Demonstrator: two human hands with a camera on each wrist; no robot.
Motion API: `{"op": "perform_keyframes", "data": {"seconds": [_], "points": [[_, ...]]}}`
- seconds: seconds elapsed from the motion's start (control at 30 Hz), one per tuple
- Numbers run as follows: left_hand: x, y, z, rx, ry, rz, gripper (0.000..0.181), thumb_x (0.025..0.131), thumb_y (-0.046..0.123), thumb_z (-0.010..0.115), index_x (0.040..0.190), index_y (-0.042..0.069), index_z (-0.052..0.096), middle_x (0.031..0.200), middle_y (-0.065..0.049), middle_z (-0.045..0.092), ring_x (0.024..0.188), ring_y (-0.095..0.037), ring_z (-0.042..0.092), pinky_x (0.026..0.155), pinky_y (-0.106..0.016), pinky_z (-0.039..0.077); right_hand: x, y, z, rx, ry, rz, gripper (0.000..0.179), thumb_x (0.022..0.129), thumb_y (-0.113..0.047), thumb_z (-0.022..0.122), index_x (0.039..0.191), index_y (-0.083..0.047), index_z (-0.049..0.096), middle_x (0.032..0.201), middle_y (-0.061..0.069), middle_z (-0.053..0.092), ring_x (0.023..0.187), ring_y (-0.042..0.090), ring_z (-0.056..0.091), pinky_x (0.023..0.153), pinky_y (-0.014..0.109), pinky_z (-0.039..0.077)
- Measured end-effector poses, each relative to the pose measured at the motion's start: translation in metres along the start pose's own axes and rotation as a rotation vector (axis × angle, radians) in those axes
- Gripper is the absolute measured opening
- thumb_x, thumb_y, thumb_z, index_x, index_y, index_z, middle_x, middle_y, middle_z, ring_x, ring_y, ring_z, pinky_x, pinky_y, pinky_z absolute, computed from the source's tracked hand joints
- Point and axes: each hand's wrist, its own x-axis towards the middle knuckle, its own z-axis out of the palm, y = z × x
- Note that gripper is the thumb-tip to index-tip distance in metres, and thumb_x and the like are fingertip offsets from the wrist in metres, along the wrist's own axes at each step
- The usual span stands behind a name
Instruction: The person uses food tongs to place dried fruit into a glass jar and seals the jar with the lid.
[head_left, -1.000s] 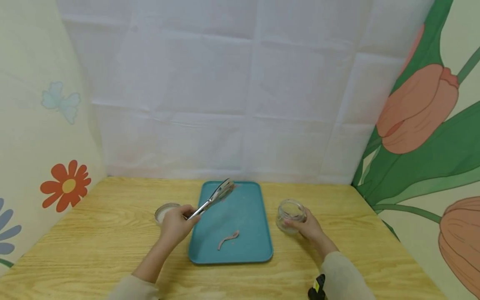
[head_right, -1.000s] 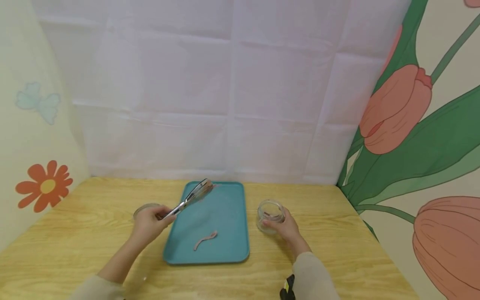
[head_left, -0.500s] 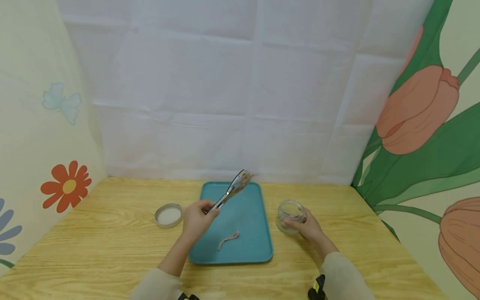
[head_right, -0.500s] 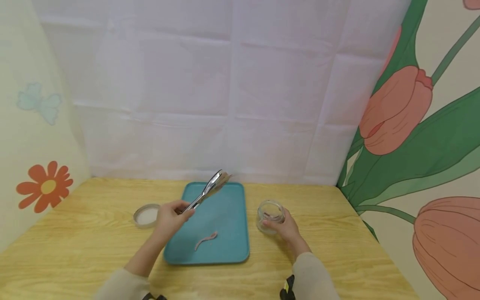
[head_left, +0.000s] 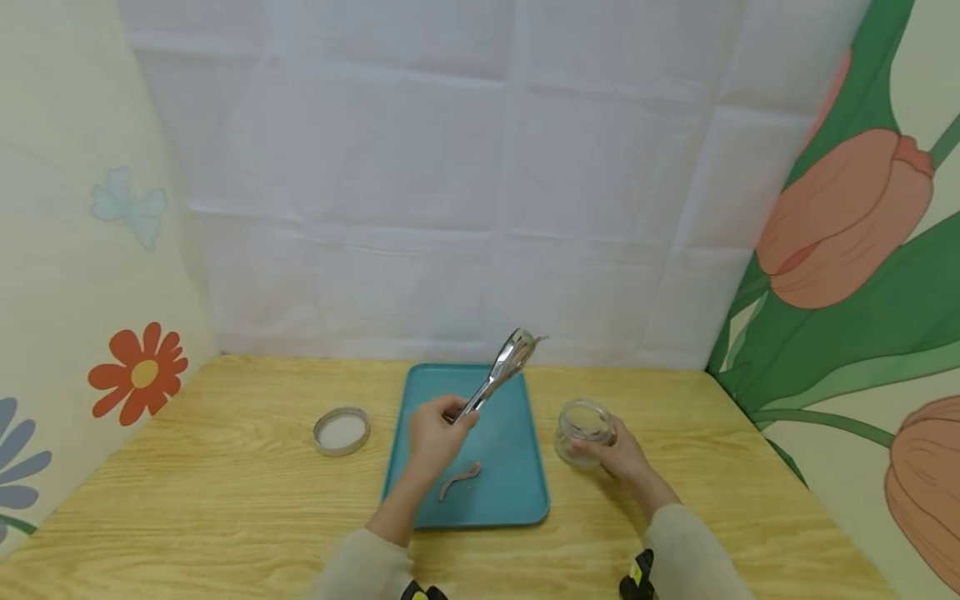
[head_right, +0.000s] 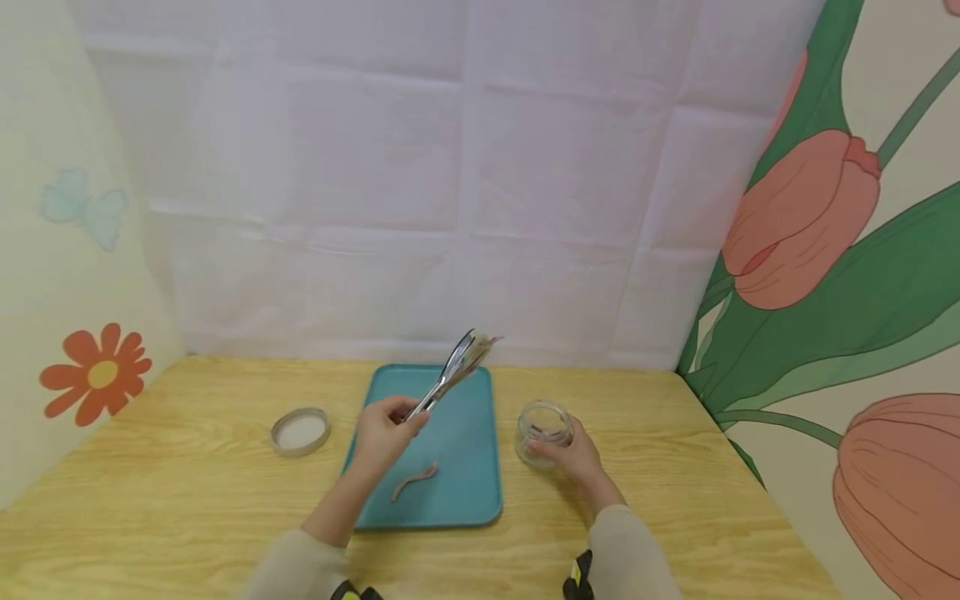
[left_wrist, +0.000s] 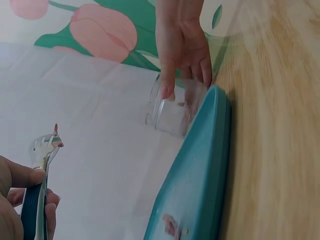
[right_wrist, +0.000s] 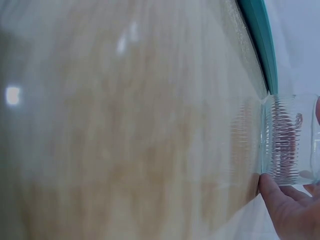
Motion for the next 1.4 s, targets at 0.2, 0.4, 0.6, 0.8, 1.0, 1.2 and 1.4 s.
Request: {"op": "perform_keyframes", "data": {"seconds": [0.2,0.4,0.6,0.8,1.0,1.2,1.4], "points": [[-0.002,0.007,0.019,-0.032,-0.004,-0.031,0.006,0.068,0.006,0.070,0.071,0.003,0.066,0.056,0.000,0.054,0.048,-0.008,0.045,0.043,-0.024,0.037,0.000,0.001,-0.001,-0.001,0.005,-0.019,0.073,0.074,-0.019,0.068,0.131,-0.001,0.026,0.126,0.023,0.035,0.113,0.034,0.034,0.089,0.047,0.028],[-0.007,0.011,0.034,-0.042,-0.015,-0.049,0.006,0.066,0.006,0.070,0.069,0.003,0.066,0.055,0.001,0.053,0.047,-0.008,0.044,0.043,-0.024,0.036,0.000,0.002,-0.002,-0.005,-0.003,-0.020,0.073,0.074,-0.020,0.068,0.131,0.000,0.026,0.126,0.024,0.035,0.114,0.035,0.034,0.090,0.048,0.026],[-0.009,0.010,0.051,-0.018,-0.042,-0.043,0.005,0.066,0.007,0.070,0.067,0.005,0.066,0.054,0.003,0.051,0.048,-0.007,0.043,0.045,-0.023,0.036,0.001,0.002,-0.004,0.000,0.005,-0.027,0.074,0.073,-0.019,0.070,0.130,0.001,0.027,0.126,0.024,0.035,0.115,0.035,0.032,0.092,0.048,0.024],[-0.013,0.011,0.065,0.001,-0.073,-0.041,0.005,0.065,0.007,0.069,0.066,0.005,0.065,0.054,0.004,0.049,0.049,-0.008,0.042,0.046,-0.024,0.035,0.000,0.001,-0.004,-0.014,0.009,-0.026,0.073,0.073,-0.020,0.070,0.129,0.002,0.028,0.126,0.024,0.035,0.114,0.036,0.032,0.091,0.048,0.024],[-0.017,0.006,0.073,0.013,-0.064,-0.012,0.006,0.065,0.008,0.069,0.064,0.008,0.063,0.053,0.007,0.047,0.050,-0.007,0.042,0.046,-0.023,0.036,0.002,0.004,-0.002,-0.038,0.037,-0.019,0.078,0.068,-0.026,0.073,0.128,0.002,0.030,0.126,0.023,0.036,0.115,0.034,0.031,0.093,0.047,0.022],[-0.018,0.005,0.078,0.062,-0.083,-0.059,0.007,0.065,0.010,0.071,0.064,0.008,0.064,0.054,0.008,0.048,0.051,-0.007,0.043,0.047,-0.022,0.035,0.000,0.004,-0.002,-0.041,0.046,-0.049,0.077,0.070,-0.023,0.072,0.128,0.004,0.029,0.124,0.026,0.036,0.113,0.036,0.032,0.092,0.048,0.023],[-0.022,0.002,0.086,0.104,-0.092,-0.064,0.007,0.065,0.011,0.071,0.065,0.010,0.065,0.054,0.009,0.050,0.050,-0.006,0.044,0.045,-0.022,0.035,-0.002,0.005,-0.002,-0.040,0.045,-0.063,0.080,0.069,-0.026,0.072,0.127,0.006,0.028,0.122,0.027,0.037,0.111,0.038,0.034,0.090,0.048,0.025]]}}
